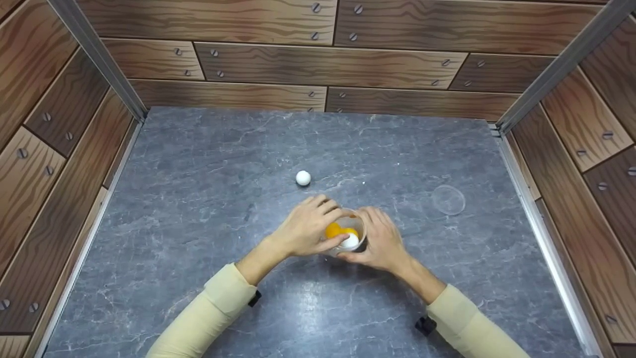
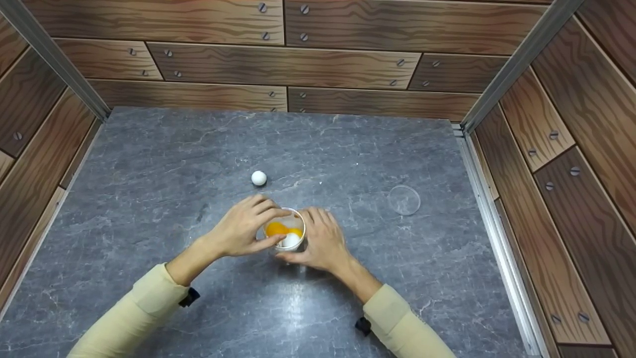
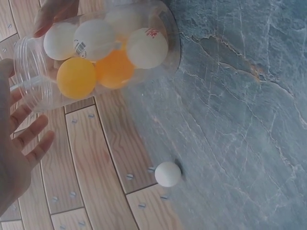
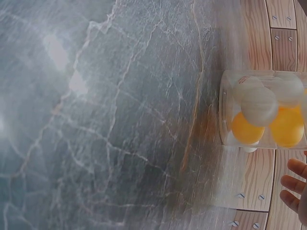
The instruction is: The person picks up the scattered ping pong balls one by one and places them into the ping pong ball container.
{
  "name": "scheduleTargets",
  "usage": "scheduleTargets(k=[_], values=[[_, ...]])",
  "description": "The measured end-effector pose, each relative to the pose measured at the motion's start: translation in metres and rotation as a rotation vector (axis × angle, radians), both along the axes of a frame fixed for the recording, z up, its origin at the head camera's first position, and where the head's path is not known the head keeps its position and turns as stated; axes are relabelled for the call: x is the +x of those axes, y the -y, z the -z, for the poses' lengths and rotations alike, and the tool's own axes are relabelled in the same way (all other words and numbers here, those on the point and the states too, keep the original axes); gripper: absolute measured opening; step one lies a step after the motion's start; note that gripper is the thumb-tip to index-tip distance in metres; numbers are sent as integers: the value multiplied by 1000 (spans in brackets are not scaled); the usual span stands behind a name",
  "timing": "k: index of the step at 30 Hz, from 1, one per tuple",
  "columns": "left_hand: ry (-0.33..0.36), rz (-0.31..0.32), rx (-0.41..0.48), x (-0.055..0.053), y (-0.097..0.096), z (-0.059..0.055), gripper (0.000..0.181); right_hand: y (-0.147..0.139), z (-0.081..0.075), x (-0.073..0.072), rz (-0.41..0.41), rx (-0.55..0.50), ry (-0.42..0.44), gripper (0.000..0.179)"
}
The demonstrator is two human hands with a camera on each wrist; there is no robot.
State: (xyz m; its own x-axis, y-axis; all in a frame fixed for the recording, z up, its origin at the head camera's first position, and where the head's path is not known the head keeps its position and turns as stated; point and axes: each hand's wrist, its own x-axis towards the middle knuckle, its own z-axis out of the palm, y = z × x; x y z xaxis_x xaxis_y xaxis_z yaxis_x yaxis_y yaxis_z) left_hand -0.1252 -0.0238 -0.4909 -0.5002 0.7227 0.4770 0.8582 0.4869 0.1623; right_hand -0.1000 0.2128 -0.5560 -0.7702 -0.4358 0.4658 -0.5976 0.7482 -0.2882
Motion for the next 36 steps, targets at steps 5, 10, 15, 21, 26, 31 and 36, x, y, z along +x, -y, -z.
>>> scheduleTargets(k=[5, 10, 15, 21, 26, 31, 36], values=[[-1, 5, -2, -1, 1, -1, 42, 0, 0, 0, 2, 9, -3, 106], [-15, 15, 5, -2, 3, -1, 43, 1, -1, 0, 11, 20, -5, 108], [-14, 25, 16, -4, 7, -1, 47, 2, 0, 0, 16, 27, 4, 106], [35, 14, -8, -8, 14, -3, 58, 2, 0, 0, 13, 19, -1, 104], [54, -23, -54, -12, 21, -2, 66, 2, 1, 0, 10, 10, -19, 103], [57, -72, -80, -17, 29, 1, 72, 2, 0, 0, 13, 3, -16, 103], [71, -105, -79, -25, 36, 6, 74, 2, 0, 0, 17, 3, 1, 105]])
